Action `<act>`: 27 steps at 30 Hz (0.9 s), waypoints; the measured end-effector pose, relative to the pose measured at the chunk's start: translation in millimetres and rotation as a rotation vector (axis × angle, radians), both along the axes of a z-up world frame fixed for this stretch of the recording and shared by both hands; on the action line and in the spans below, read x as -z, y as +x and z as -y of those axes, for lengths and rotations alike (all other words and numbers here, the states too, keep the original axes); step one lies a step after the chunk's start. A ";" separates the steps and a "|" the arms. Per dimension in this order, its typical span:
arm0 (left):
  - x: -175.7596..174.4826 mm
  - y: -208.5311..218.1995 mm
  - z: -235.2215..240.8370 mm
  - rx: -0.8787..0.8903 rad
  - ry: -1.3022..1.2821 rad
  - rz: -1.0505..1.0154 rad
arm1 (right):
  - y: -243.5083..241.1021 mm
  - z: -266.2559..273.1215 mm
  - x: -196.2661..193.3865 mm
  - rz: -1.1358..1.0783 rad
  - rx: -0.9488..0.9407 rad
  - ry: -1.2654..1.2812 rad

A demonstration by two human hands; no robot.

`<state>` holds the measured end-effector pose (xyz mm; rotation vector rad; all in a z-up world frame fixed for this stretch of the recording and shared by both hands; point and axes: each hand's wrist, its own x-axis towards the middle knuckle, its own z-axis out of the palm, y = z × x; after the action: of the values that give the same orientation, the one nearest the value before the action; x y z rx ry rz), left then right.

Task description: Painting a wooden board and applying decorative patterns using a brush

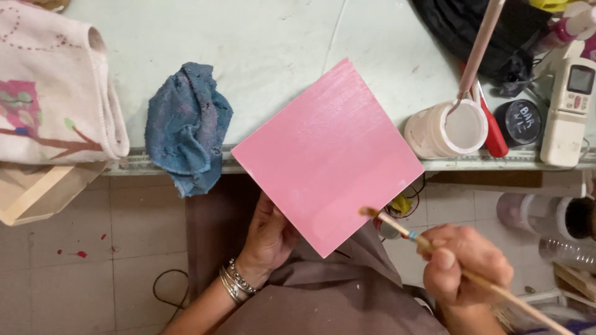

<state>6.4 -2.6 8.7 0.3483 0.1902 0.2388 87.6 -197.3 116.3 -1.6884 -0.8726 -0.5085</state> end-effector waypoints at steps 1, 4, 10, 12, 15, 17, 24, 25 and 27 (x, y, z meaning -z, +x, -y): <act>0.4 0.5 -0.5 0.005 -0.002 0.005 | 8.2 -1.5 -1.6 0.005 0.005 -0.002; -1.7 -0.9 -0.9 0.016 0.038 -0.019 | 25.2 -4.0 -11.6 0.086 0.217 -0.012; -4.5 0.0 -1.4 0.009 0.076 -0.037 | 27.6 9.2 -7.2 0.298 0.260 -0.072; -8.6 0.3 -2.4 0.022 0.063 -0.004 | 20.4 8.7 -12.3 0.201 0.252 -0.175; -4.1 -0.5 -1.0 0.008 0.043 -0.012 | -6.2 4.3 -38.8 -0.005 0.030 -0.384; -3.7 1.7 -0.7 0.002 0.059 -0.024 | -4.7 -5.9 -38.1 0.036 -0.111 -0.298; -5.2 -1.6 -3.1 0.033 0.032 -0.025 | 25.5 -7.1 -26.1 0.146 0.269 -0.079; -4.1 -3.0 -1.9 0.033 0.031 -0.027 | 21.4 -1.5 -19.8 0.145 0.268 -0.080; -1.2 -2.0 -1.2 0.021 0.037 -0.018 | 16.9 7.8 -6.6 0.128 0.219 -0.175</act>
<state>4.4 -1.4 9.9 0.3892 0.2000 0.2184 104.5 -205.1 122.8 -1.9409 -0.8478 -0.7117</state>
